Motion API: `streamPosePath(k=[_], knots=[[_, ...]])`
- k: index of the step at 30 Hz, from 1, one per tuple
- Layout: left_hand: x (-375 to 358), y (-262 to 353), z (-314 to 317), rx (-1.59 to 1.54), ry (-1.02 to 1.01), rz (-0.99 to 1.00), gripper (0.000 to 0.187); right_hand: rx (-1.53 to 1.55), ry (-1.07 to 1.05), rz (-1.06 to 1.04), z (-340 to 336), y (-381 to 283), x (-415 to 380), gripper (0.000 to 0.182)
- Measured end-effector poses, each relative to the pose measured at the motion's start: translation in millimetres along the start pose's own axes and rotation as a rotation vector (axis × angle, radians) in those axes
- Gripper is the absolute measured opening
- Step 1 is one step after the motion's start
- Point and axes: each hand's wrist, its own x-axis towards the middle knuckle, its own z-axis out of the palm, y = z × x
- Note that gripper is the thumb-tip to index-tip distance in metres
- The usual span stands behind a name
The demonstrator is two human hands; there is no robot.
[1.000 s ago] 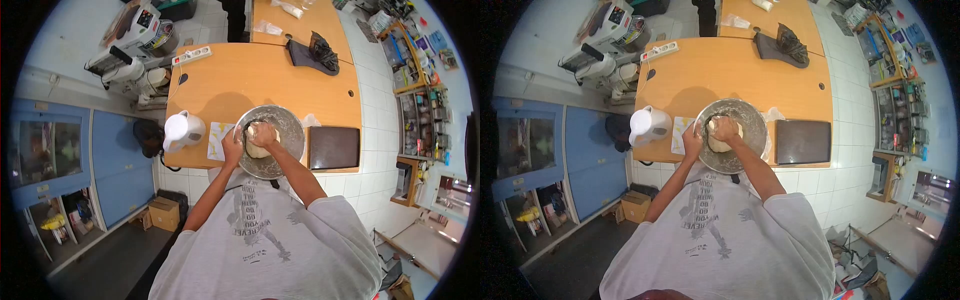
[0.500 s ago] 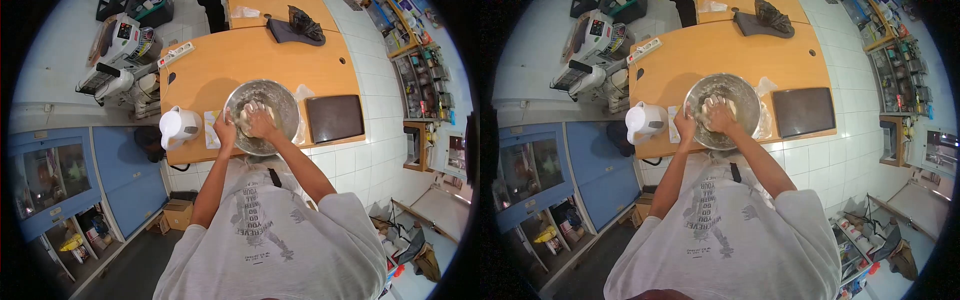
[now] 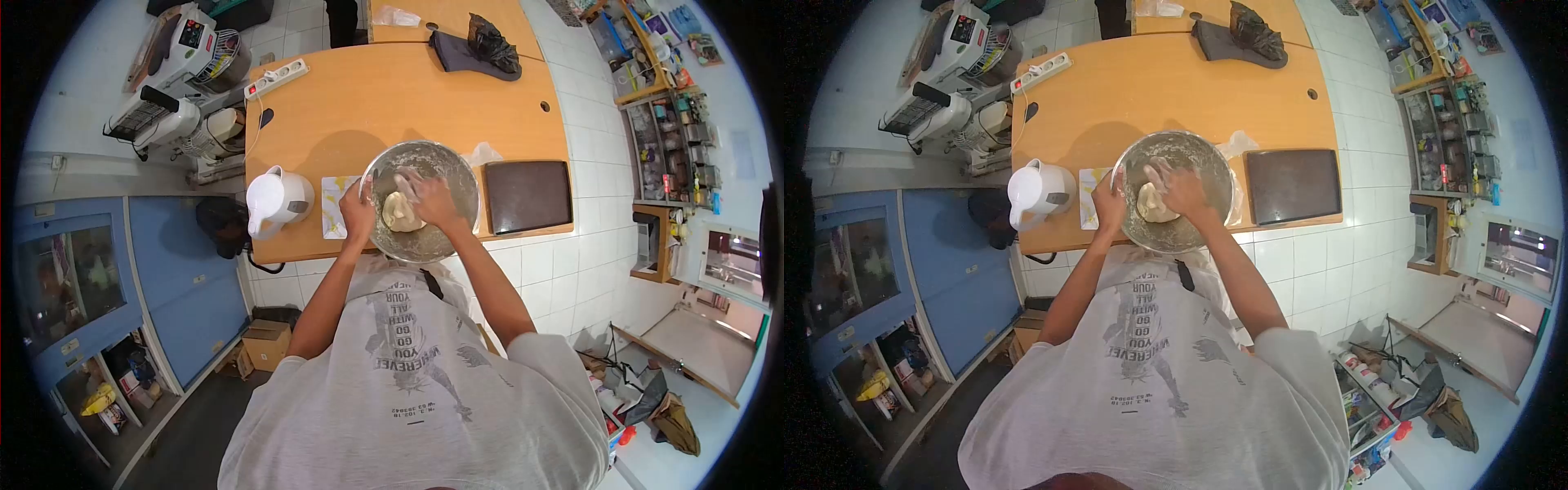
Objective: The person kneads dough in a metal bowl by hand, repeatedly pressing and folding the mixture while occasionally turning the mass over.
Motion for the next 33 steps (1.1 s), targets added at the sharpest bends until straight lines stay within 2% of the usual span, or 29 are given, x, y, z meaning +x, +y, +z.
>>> streamPosePath(k=[2,3,5,6,7,9,10,14,17,19,21,23,24,27,28,30,31,33], knots=[[0.1,3.8,-1.8,0.006,-0.012,-0.008,0.034,-0.355,-0.313,0.092,-3.9,-38.0,30.2,0.047],[1.6,4.9,-4.5,0.022,-0.025,-0.009,0.034,-0.361,-0.317,0.089,5.4,-43.2,29.2,0.047],[4.1,2.8,-7.2,0.055,-0.015,-0.022,0.032,-0.433,0.008,0.032,25.8,-53.7,14.5,0.046],[3.2,1.1,-6.9,0.088,-0.012,-0.036,0.031,-0.401,-0.125,0.094,21.4,-59.1,8.1,0.049],[2.7,-0.9,-6.4,0.077,-0.010,-0.047,0.031,-0.413,-0.136,0.095,23.8,-54.5,-4.4,0.049],[1.4,-4.7,-4.2,0.060,-0.012,-0.046,0.029,-0.480,0.025,-0.145,26.1,-48.8,-31.8,0.054],[1.5,-6.1,-1.5,0.049,-0.018,-0.056,0.029,-0.512,-0.052,-0.102,26.7,-47.2,-40.8,0.057],[-2.8,-8.0,1.2,-0.006,-0.024,0.005,0.028,-0.500,-0.117,-0.038,32.1,-33.7,-35.1,0.055],[-0.2,-4.6,-0.9,-0.064,-0.027,0.041,0.025,-0.459,-0.102,0.040,56.8,-7.3,-4.0,0.055],[-2.1,-6.8,-2.1,-0.090,-0.038,0.067,0.024,-0.452,0.040,0.152,67.0,6.8,9.0,0.054],[0.8,-8.3,-0.9,-0.079,-0.052,0.057,0.022,-0.406,-0.031,0.212,63.5,1.7,20.5,0.049],[1.1,-10.3,0.1,-0.096,-0.045,0.048,0.022,-0.416,0.184,0.285,61.5,-4.5,23.5,0.047],[0.9,-10.2,-2.8,-0.097,-0.069,0.052,0.022,-0.424,0.169,0.265,58.2,-10.6,26.9,0.047],[1.0,-9.9,-2.6,-0.064,-0.078,0.011,0.025,-0.402,0.096,0.496,51.8,-22.3,26.2,0.052],[2.5,-10.1,-1.9,-0.066,-0.065,0.007,0.025,-0.405,0.091,0.484,53.3,-19.9,24.9,0.052],[4.1,-10.3,-2.7,-0.083,-0.048,0.070,0.027,-0.187,0.252,0.237,52.4,-23.4,18.2,0.056],[4.7,-10.7,-4.2,-0.083,-0.046,0.072,0.027,-0.188,0.254,0.235,48.6,-26.4,12.5,0.056],[5.5,-10.5,-6.1,-0.080,-0.071,0.049,0.028,-0.327,-0.045,0.214,35.0,-39.1,-3.4,0.059]])
